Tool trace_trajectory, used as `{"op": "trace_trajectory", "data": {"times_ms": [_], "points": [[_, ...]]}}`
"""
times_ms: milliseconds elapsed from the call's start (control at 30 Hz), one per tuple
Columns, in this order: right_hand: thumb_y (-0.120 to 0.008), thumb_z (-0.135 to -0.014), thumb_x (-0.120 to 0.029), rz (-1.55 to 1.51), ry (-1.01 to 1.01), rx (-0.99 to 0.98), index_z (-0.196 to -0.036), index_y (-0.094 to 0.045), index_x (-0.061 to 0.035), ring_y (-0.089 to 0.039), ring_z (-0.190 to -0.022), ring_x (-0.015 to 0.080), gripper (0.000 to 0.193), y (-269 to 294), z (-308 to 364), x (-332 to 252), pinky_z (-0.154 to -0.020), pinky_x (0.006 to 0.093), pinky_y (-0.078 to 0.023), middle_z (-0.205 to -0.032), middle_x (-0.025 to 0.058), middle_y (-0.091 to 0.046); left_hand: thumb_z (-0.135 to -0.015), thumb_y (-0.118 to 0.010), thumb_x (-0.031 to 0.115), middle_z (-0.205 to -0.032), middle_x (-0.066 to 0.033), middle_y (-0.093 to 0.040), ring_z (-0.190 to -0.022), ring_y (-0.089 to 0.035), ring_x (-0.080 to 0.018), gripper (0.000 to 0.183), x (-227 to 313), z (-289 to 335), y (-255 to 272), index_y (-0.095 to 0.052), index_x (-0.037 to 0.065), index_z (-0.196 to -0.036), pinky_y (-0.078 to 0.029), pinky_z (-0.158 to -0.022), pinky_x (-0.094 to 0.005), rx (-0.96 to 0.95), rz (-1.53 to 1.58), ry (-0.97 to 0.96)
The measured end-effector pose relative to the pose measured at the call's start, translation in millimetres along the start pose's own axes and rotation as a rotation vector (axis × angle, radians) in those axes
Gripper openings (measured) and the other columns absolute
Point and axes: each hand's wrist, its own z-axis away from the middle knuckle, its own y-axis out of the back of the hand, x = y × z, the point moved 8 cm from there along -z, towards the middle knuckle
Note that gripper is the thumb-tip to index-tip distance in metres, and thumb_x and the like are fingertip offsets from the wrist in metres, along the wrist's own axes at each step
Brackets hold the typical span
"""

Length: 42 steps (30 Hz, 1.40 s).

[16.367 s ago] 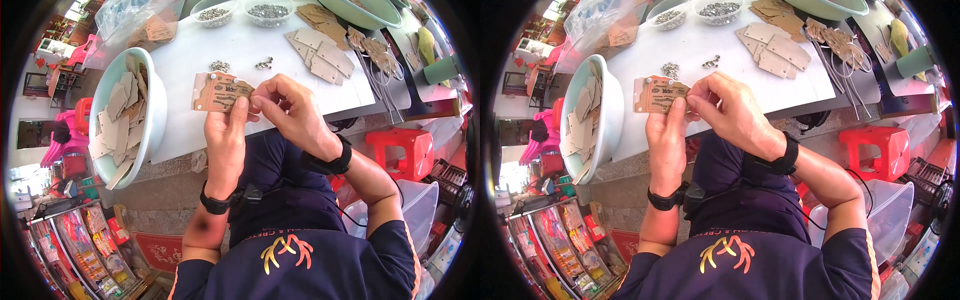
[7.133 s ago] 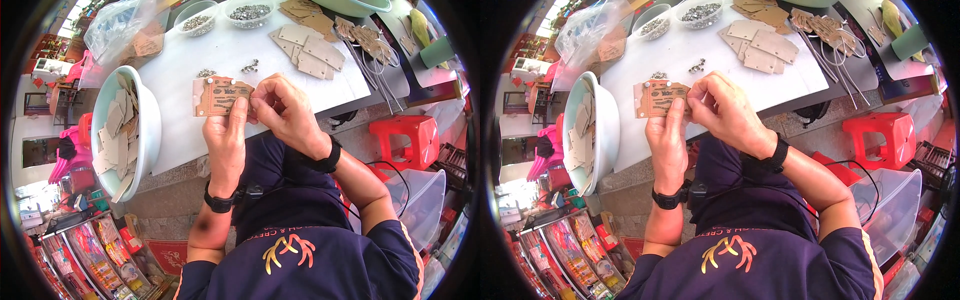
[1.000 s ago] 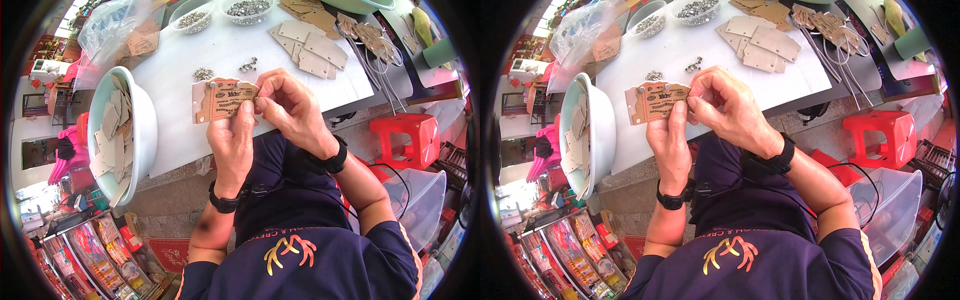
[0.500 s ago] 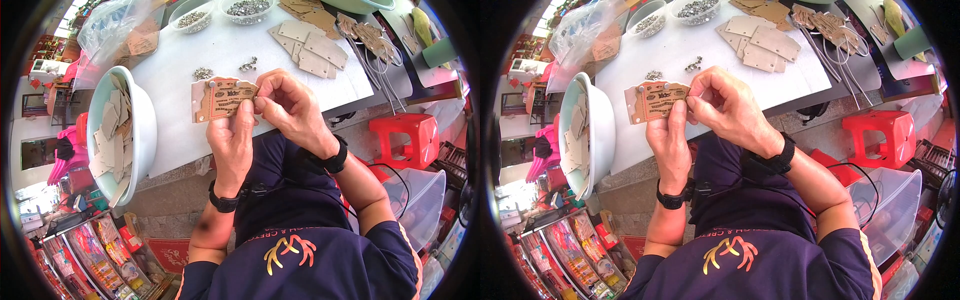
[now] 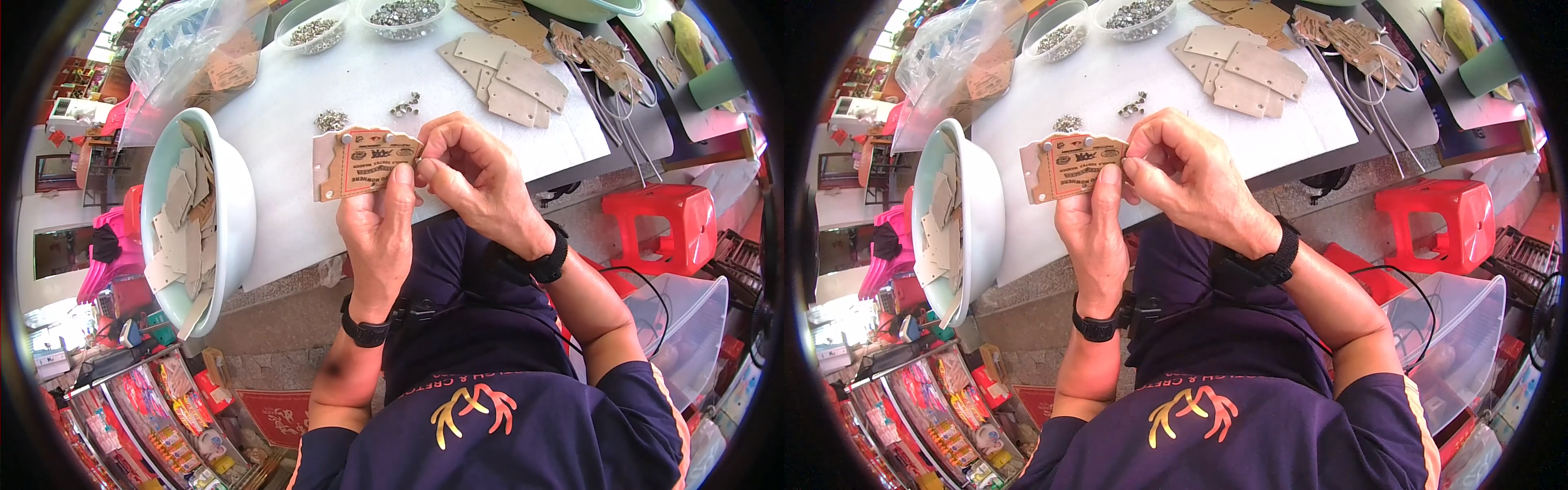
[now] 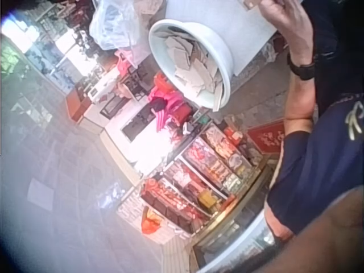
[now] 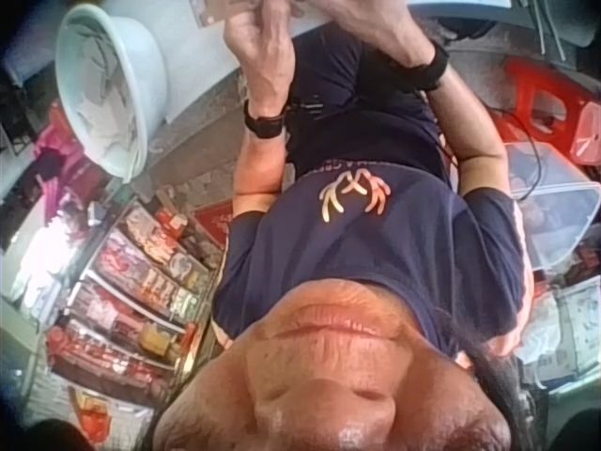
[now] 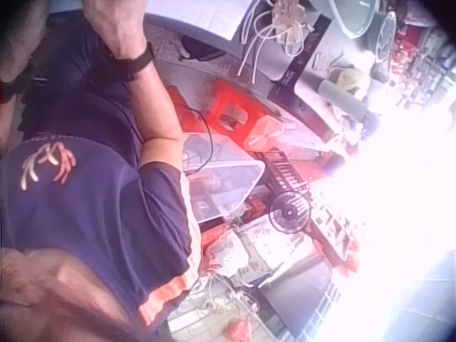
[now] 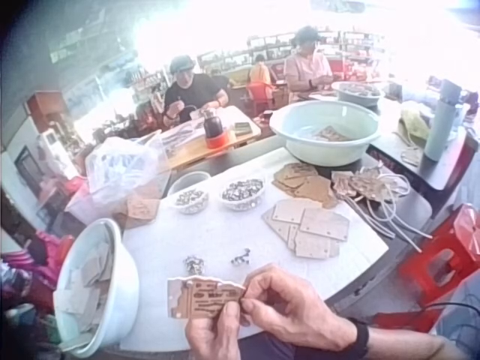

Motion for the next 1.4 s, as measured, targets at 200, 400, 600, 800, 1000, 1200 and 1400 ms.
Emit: {"op": "trace_trajectory", "data": {"times_ms": [200, 400, 600, 800, 1000, 1200, 1400], "points": [[-0.061, -0.088, 0.0, -0.007, 0.007, 0.01, -0.092, -0.054, -0.0002, -0.065, -0.073, 0.0089, 0.008, 0, 0, 1, -0.061, 0.0215, -0.051, -0.09, 0.0051, -0.061, -0.1, -0.054, 0.015, -0.093, -0.0019, -0.062, -0.077, -0.053, -0.0077, 0.021, 0, 0, 0, -0.062, -0.002, -0.109, -0.044, -0.069, -0.025, -0.013, -0.012, -0.003], [-0.061, -0.088, -0.001, 0.04, 0.007, 0.004, -0.092, -0.054, -0.0009, -0.065, -0.072, 0.0079, 0.008, 0, 0, 1, -0.06, 0.0209, -0.051, -0.087, 0.0042, -0.062, -0.1, -0.054, 0.015, -0.093, -0.0026, -0.062, -0.077, -0.053, -0.0078, 0.021, 1, 0, 0, -0.061, -0.002, -0.11, -0.045, -0.069, -0.0251, -0.001, -0.011, 0.004], [-0.062, -0.089, -0.003, 0.025, -0.071, 0.023, -0.097, -0.055, -0.0006, -0.065, -0.071, 0.0068, 0.011, 1, 1, 6, -0.06, 0.0202, -0.05, -0.084, 0.0028, -0.063, -0.1, -0.053, 0.014, -0.093, -0.003, -0.063, -0.077, -0.053, -0.0079, 0.021, 0, 0, 0, -0.061, -0.003, -0.11, -0.045, -0.069, -0.0251, 0.005, -0.03, -0.005], [-0.063, -0.089, -0.004, -0.03, -0.114, 0.076, -0.105, -0.059, 0.0, -0.062, -0.066, 0.0044, 0.018, 0, -1, 0, -0.058, 0.0187, -0.047, -0.073, -0.0001, -0.065, -0.1, -0.054, 0.013, -0.095, -0.003, -0.063, -0.077, -0.053, -0.0078, 0.021, -1, 1, 2, -0.061, -0.003, -0.112, -0.045, -0.069, -0.025, 0.01, -0.027, -0.01], [-0.066, -0.088, -0.007, 0.097, -0.106, -0.01, -0.096, -0.064, 0.0006, -0.056, -0.063, 0.0019, 0.011, 4, 0, 6, -0.056, 0.0196, -0.046, -0.073, -0.0004, -0.064, -0.098, -0.056, 0.009, -0.099, -0.0048, -0.065, -0.084, -0.058, -0.0088, 0.02, 2, 1, 3, -0.061, -0.004, -0.114, -0.048, -0.074, -0.0248, 0.012, 0.024, -0.013], [-0.066, -0.092, -0.008, -0.039, -0.207, -0.101, -0.096, -0.063, 0.001, -0.059, -0.069, 0.0034, 0.011, 3, -1, 1, -0.062, 0.0196, -0.048, -0.078, 0.0007, -0.066, -0.092, -0.061, 0.001, -0.098, -0.007, -0.067, -0.083, -0.064, -0.0112, 0.022, 1, -6, 8, -0.06, -0.004, -0.113, -0.053, -0.072, -0.0246, -0.096, -0.006, 0.052], [-0.065, -0.093, -0.004, -0.053, -0.348, -0.16, -0.099, -0.061, 0.0, -0.062, -0.075, 0.0058, 0.009, 5, 0, 3, -0.069, 0.0214, -0.053, -0.091, 0.001, -0.063, -0.09, -0.063, -0.001, -0.094, -0.0068, -0.068, -0.08, -0.065, -0.0105, 0.018, 0, -8, 11, -0.063, -0.004, -0.108, -0.053, -0.068, -0.0238, -0.09, -0.051, 0.062]]}}
